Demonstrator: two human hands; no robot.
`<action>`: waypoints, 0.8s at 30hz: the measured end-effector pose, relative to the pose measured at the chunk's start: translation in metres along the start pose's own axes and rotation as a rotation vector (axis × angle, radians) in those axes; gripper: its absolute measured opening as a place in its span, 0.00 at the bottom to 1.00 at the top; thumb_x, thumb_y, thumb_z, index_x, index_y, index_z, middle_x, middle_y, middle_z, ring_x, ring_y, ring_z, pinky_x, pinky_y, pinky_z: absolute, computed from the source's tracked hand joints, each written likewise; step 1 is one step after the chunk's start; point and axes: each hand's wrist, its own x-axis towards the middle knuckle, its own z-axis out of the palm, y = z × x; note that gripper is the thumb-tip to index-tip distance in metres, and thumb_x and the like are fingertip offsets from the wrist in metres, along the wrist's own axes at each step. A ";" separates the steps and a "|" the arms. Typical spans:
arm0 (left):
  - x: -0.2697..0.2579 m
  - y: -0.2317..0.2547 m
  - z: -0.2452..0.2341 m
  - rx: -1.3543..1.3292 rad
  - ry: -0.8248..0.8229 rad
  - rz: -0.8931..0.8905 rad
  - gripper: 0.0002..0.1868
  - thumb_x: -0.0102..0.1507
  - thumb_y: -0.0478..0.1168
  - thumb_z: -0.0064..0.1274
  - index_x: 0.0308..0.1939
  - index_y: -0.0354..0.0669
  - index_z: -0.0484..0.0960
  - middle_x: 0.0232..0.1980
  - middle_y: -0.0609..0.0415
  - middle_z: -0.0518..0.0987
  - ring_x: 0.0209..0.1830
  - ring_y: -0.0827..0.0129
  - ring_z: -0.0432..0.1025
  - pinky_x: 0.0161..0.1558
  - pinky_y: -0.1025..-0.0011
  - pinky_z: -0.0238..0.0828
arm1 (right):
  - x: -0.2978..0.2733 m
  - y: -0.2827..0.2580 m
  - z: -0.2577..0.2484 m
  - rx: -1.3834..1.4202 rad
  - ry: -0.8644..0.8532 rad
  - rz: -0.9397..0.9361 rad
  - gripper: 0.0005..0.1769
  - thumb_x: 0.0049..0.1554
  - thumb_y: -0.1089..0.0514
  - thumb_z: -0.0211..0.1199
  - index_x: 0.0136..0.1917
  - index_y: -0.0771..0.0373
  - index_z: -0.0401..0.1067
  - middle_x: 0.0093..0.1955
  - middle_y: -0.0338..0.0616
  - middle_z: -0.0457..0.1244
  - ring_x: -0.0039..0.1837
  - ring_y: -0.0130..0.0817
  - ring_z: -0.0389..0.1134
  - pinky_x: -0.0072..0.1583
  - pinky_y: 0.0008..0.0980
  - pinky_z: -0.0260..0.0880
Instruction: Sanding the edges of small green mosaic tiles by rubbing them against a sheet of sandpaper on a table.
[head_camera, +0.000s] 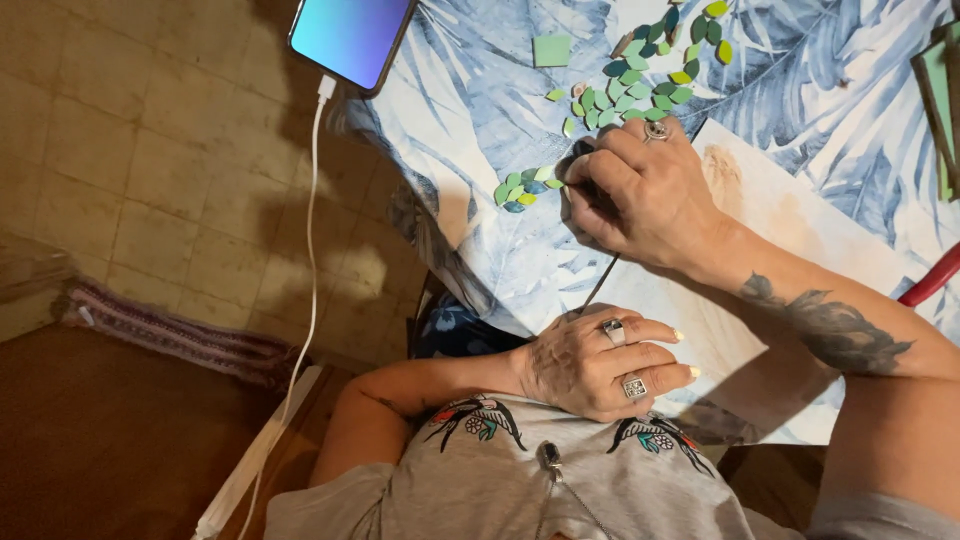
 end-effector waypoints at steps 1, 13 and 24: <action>-0.001 0.000 0.000 0.002 0.002 0.001 0.13 0.55 0.36 0.36 0.41 0.42 0.73 0.31 0.57 0.69 0.43 0.65 0.69 0.42 0.71 0.68 | 0.001 -0.001 -0.001 0.000 -0.001 -0.002 0.07 0.48 0.55 0.58 0.35 0.59 0.67 0.33 0.41 0.57 0.37 0.37 0.58 0.42 0.33 0.54; -0.003 0.001 0.000 0.012 -0.004 0.007 0.12 0.53 0.34 0.39 0.39 0.41 0.73 0.30 0.56 0.68 0.42 0.63 0.69 0.42 0.69 0.68 | 0.003 -0.004 -0.003 0.006 -0.038 0.016 0.06 0.48 0.57 0.58 0.36 0.61 0.67 0.32 0.42 0.57 0.36 0.36 0.58 0.42 0.32 0.54; 0.013 0.003 -0.020 0.034 -0.130 0.033 0.10 0.51 0.30 0.44 0.37 0.38 0.71 0.31 0.55 0.73 0.39 0.61 0.70 0.36 0.68 0.69 | -0.025 0.041 -0.031 0.066 0.057 0.040 0.08 0.58 0.63 0.51 0.42 0.71 0.66 0.28 0.43 0.55 0.31 0.32 0.57 0.36 0.27 0.58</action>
